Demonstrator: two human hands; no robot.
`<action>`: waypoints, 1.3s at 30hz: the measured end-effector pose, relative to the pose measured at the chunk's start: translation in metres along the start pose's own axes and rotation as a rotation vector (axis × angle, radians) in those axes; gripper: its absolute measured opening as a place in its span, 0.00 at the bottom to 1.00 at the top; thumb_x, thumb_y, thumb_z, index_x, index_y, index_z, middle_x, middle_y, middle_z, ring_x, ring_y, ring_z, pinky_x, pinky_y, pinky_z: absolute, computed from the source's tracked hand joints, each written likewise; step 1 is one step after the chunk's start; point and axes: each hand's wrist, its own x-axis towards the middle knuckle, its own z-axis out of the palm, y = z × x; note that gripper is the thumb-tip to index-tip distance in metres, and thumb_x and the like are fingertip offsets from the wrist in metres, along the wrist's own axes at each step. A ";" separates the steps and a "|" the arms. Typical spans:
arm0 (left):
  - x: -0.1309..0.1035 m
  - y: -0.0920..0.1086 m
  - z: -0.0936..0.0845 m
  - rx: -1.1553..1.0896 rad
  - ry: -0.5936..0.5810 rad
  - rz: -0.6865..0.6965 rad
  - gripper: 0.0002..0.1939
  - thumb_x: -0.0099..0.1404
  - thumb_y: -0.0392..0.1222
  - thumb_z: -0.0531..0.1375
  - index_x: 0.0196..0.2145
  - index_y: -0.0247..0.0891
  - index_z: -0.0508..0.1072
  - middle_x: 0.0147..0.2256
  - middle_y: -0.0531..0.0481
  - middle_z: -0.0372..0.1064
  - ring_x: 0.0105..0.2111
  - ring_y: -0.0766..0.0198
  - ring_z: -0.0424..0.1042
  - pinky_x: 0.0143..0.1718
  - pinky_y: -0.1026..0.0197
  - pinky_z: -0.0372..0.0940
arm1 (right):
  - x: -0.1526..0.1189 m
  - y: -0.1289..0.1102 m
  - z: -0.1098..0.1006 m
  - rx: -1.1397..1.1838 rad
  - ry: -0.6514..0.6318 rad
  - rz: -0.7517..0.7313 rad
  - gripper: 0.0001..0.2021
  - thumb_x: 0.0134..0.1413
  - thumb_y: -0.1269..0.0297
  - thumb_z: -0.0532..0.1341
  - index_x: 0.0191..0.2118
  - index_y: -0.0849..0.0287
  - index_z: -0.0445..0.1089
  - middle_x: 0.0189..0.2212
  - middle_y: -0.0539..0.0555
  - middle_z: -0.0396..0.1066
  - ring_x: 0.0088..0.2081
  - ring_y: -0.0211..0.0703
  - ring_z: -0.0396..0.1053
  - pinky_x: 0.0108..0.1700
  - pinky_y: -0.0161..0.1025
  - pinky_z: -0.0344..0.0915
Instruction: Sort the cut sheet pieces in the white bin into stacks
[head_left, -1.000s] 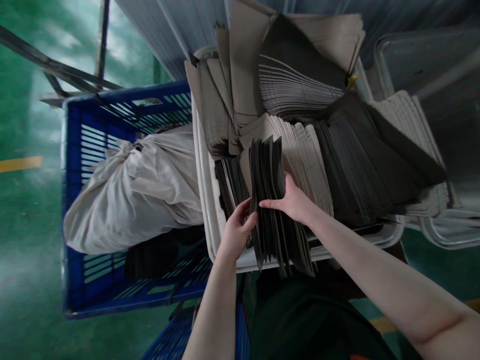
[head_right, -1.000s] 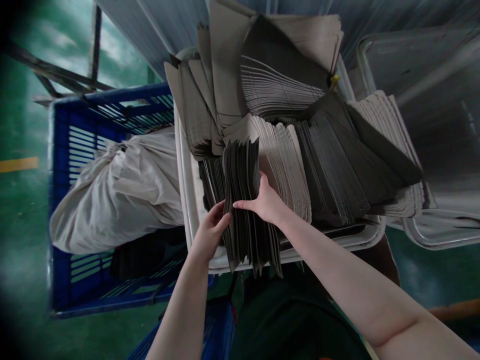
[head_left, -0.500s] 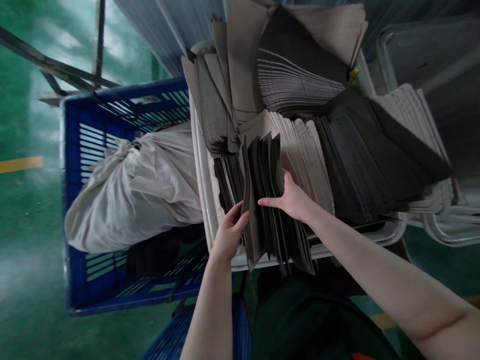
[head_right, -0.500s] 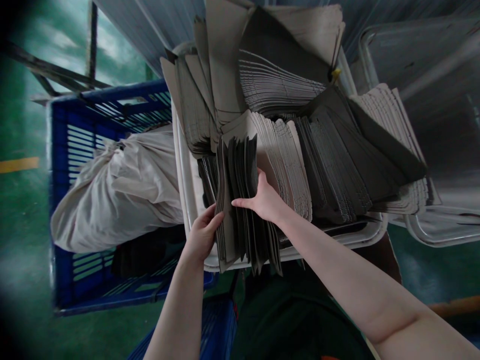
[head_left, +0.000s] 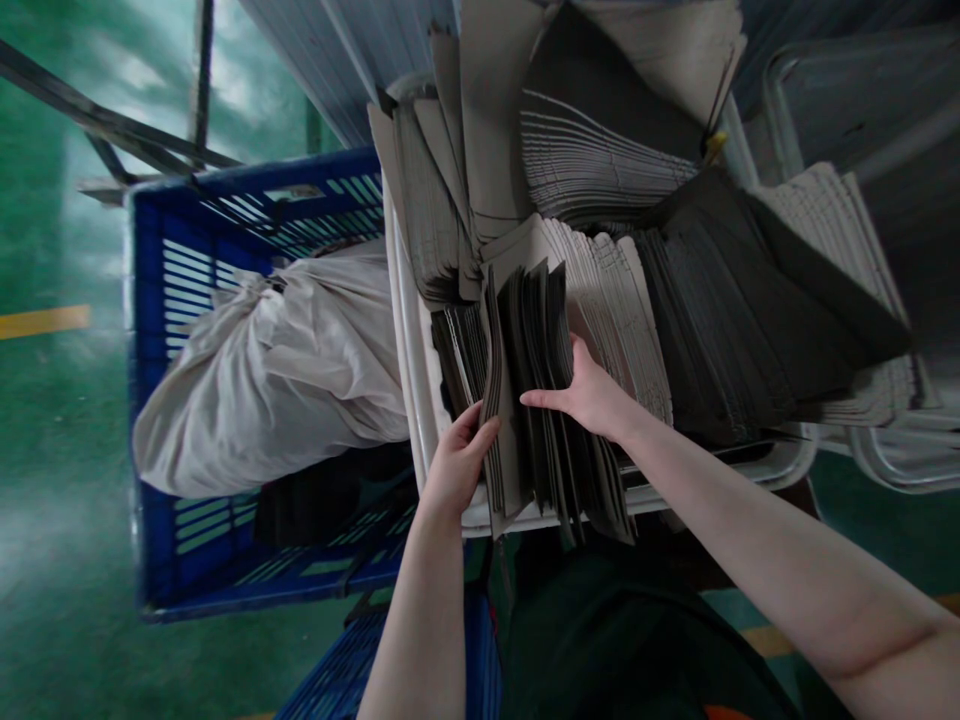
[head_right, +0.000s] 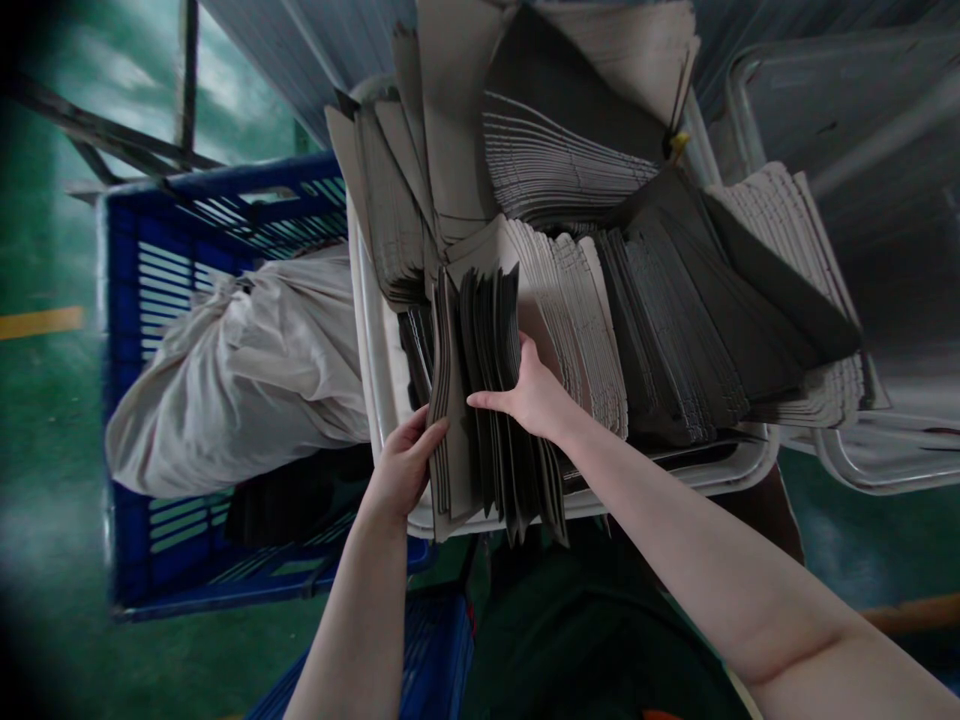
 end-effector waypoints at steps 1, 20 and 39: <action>0.000 0.000 0.000 0.002 0.002 -0.003 0.24 0.60 0.46 0.59 0.54 0.39 0.66 0.46 0.46 0.72 0.47 0.57 0.70 0.50 0.53 0.64 | 0.000 0.000 0.000 0.001 0.001 0.001 0.50 0.34 0.51 0.71 0.62 0.53 0.46 0.51 0.58 0.67 0.53 0.53 0.65 0.57 0.54 0.58; -0.006 0.016 0.023 0.946 0.215 0.213 0.23 0.56 0.57 0.60 0.44 0.41 0.72 0.40 0.42 0.70 0.44 0.48 0.67 0.47 0.49 0.60 | -0.001 -0.004 -0.002 -0.013 -0.007 -0.003 0.48 0.35 0.52 0.71 0.61 0.55 0.47 0.48 0.58 0.69 0.50 0.51 0.68 0.55 0.51 0.62; -0.004 0.020 0.013 0.771 0.064 0.096 0.19 0.62 0.54 0.55 0.44 0.40 0.73 0.41 0.45 0.71 0.45 0.54 0.69 0.48 0.54 0.60 | 0.001 -0.004 0.001 -0.046 -0.024 -0.022 0.47 0.37 0.56 0.70 0.61 0.55 0.45 0.51 0.59 0.67 0.51 0.53 0.67 0.54 0.53 0.62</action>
